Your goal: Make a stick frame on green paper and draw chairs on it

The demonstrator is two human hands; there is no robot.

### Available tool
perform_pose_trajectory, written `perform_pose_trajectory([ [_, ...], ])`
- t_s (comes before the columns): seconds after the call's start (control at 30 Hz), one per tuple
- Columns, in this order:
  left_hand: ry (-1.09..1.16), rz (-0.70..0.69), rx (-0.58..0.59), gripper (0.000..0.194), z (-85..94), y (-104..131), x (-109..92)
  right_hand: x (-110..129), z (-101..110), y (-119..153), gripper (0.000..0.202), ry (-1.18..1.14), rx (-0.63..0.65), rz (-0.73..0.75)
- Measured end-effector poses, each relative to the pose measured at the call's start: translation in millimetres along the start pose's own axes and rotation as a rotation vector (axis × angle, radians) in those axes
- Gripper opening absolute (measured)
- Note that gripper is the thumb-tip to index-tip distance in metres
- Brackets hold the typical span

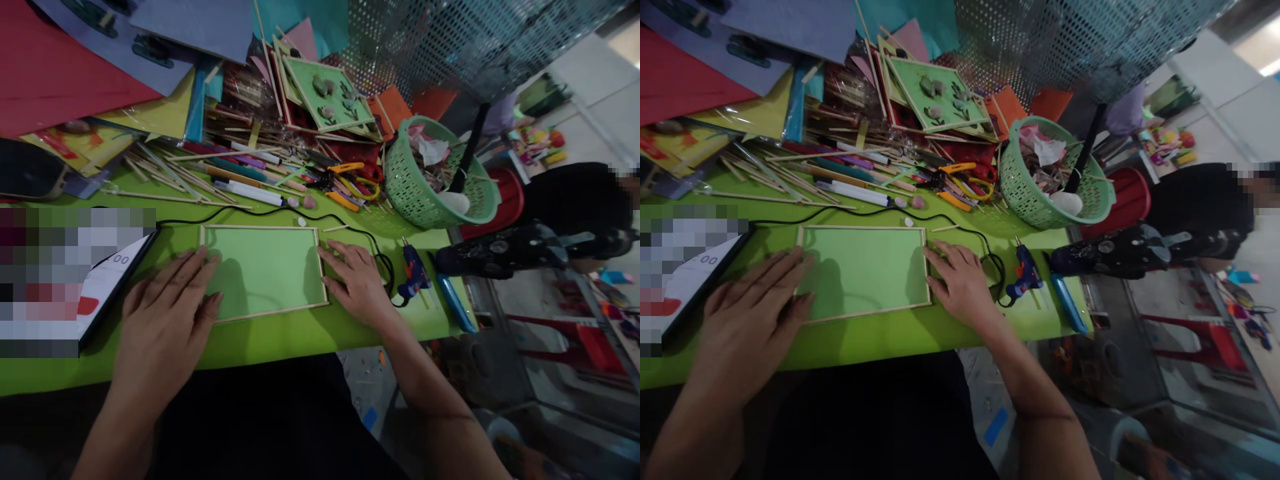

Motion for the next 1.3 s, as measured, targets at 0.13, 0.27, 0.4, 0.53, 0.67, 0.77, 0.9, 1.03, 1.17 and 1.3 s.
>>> perform_pose_trajectory([
  [0.13, -0.006, 0.013, 0.009, 0.060, 0.6, -1, -1, 2, 0, -1, 0.049, 0.009, 0.008, -0.003],
  [0.27, -0.025, -0.004, 0.022, 0.058, -1.0, -2, -2, 4, 0, 1, 0.049, 0.006, -0.020, 0.011],
  [0.4, -0.011, -0.080, 0.021, 0.056, -2.1, 1, -4, 2, 2, 9, 0.044, -0.002, -0.089, 0.019],
  [0.53, 0.038, -0.159, 0.078, 0.051, -1.9, -1, -10, -7, 12, 14, 0.041, -0.012, -0.160, -0.009],
  [0.67, 0.009, -0.079, 0.059, 0.049, 7.2, -16, -7, -10, 15, 4, 0.046, -0.019, -0.139, 0.025],
  [0.77, -0.011, -0.055, 0.067, 0.050, 8.7, -28, -4, -10, 12, -8, 0.049, 0.006, -0.097, 0.013],
  [0.9, -0.038, -0.065, 0.070, 0.048, 3.8, -36, -3, -5, 6, -19, 0.052, 0.040, -0.051, -0.005],
  [1.03, -0.043, -0.082, 0.071, 0.047, 0.0, -38, -4, -2, 2, -23, 0.051, 0.039, -0.013, -0.014],
  [1.17, -0.055, -0.072, 0.082, 0.045, -0.3, -38, -2, -1, 6, -25, 0.051, 0.044, 0.032, -0.030],
  [1.3, -0.064, -0.074, 0.074, 0.046, -1.3, -38, -1, 3, 17, -35, 0.045, 0.042, 0.035, -0.032],
])
Point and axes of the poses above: each hand's wrist, its own y-axis away from the middle knuckle, its own z-axis out of the back of the hand, x = y × z, the point moved 7 cm from there along -y, towards the middle knuckle, and after that the axes turned 9 degrees about x, right-handed, at the moved point
